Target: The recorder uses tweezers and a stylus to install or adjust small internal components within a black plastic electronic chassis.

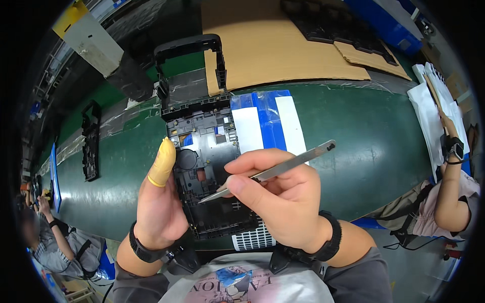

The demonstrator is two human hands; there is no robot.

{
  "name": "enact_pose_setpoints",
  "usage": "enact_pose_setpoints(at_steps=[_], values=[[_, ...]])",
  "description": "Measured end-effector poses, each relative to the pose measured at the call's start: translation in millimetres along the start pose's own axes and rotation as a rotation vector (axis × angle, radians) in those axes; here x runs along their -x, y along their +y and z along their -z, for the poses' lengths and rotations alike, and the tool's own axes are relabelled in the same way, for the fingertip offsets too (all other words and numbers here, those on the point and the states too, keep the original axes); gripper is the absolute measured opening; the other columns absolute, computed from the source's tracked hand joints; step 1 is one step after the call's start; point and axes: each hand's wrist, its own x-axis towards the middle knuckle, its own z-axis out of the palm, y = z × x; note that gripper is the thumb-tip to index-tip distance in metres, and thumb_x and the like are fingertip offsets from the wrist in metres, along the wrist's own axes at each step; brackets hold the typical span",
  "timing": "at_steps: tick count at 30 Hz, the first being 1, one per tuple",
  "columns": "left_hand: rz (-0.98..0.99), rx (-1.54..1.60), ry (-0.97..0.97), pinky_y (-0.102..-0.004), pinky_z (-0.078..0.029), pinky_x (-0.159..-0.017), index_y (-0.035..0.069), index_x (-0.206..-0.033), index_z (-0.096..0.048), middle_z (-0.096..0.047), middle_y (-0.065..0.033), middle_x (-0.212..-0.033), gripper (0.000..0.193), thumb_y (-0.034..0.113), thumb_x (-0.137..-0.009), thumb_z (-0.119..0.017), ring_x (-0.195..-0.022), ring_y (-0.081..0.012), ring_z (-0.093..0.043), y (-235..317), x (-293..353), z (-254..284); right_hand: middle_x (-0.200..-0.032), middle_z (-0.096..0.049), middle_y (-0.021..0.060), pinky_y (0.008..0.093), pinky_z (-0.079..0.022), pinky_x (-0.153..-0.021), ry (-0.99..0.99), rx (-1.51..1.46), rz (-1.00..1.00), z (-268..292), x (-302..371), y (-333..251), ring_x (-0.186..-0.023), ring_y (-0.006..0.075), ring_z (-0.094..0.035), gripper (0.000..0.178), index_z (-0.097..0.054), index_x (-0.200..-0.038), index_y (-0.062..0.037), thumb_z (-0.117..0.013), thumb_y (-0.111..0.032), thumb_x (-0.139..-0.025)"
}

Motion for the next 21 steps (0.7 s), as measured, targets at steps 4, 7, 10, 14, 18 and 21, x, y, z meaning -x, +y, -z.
enact_pose_setpoints(at_steps=[4, 7, 10, 14, 18, 21], values=[[-0.020, 0.028, 0.007, -0.0315, -0.043, -0.080, 0.008, -0.118, -0.035, -0.048, -0.0069, -0.109, 0.037, 0.026, -0.086, -0.043, -0.095, -0.0170, -0.050, 0.7, 0.5, -3.2, -0.082, -0.057, 0.0096, 0.0214, -0.046, -0.062, -0.006, 0.042, -0.026, 0.2, -1.6, -2.2, -0.072, 0.0125, -0.057, 0.017, -0.053, -0.092, 0.0063, -0.055, 0.004, -0.075], [-0.009, 0.056, -0.023, -0.0323, -0.042, -0.082, 0.008, -0.118, -0.034, -0.047, -0.0075, -0.109, 0.037, 0.025, -0.086, -0.043, -0.097, -0.0177, -0.050, 0.8, -0.1, -3.5, -0.081, -0.057, 0.0092, 0.0203, -0.046, -0.062, -0.036, 0.084, -0.042, 2.6, -3.5, -3.8, -0.072, 0.0119, -0.057, 0.018, -0.053, -0.092, 0.0063, -0.056, 0.004, -0.075], [0.002, 0.074, -0.048, -0.0320, -0.043, -0.082, 0.007, -0.118, -0.033, -0.047, -0.0080, -0.109, 0.037, 0.024, -0.087, -0.043, -0.097, -0.0180, -0.050, 0.3, -0.1, -1.7, -0.081, -0.057, 0.0090, 0.0197, -0.046, -0.062, -0.034, 0.096, -0.067, 3.0, -4.6, -4.9, -0.071, 0.0115, -0.057, 0.018, -0.053, -0.093, 0.0062, -0.056, 0.003, -0.075], [-0.006, 0.073, -0.055, -0.0309, -0.044, -0.081, 0.007, -0.118, -0.034, -0.048, -0.0081, -0.108, 0.036, 0.022, -0.087, -0.043, -0.096, -0.0179, -0.051, 0.3, 1.1, -2.7, -0.081, -0.057, 0.0087, 0.0204, -0.047, -0.062, -0.033, 0.083, -0.057, 2.0, -5.6, -2.8, -0.071, 0.0117, -0.057, 0.019, -0.052, -0.093, 0.0059, -0.056, 0.003, -0.075], [0.017, 0.081, -0.033, -0.0308, -0.044, -0.081, 0.007, -0.117, -0.034, -0.048, -0.0080, -0.108, 0.035, 0.022, -0.087, -0.043, -0.097, -0.0177, -0.051, 0.7, 1.6, -3.1, -0.081, -0.057, 0.0091, 0.0215, -0.048, -0.064, -0.026, 0.069, -0.054, 2.1, -5.5, -1.9, -0.071, 0.0127, -0.058, 0.019, -0.052, -0.093, 0.0058, -0.055, 0.003, -0.075], [0.001, 0.081, -0.040, -0.0308, -0.044, -0.081, 0.007, -0.117, -0.034, -0.048, -0.0079, -0.108, 0.035, 0.022, -0.087, -0.042, -0.096, -0.0174, -0.051, 0.2, 2.0, -3.3, -0.081, -0.057, 0.0098, 0.0219, -0.048, -0.065, -0.021, 0.038, -0.043, 1.4, -5.1, -1.2, -0.071, 0.0132, -0.058, 0.019, -0.052, -0.093, 0.0058, -0.055, 0.004, -0.075]])
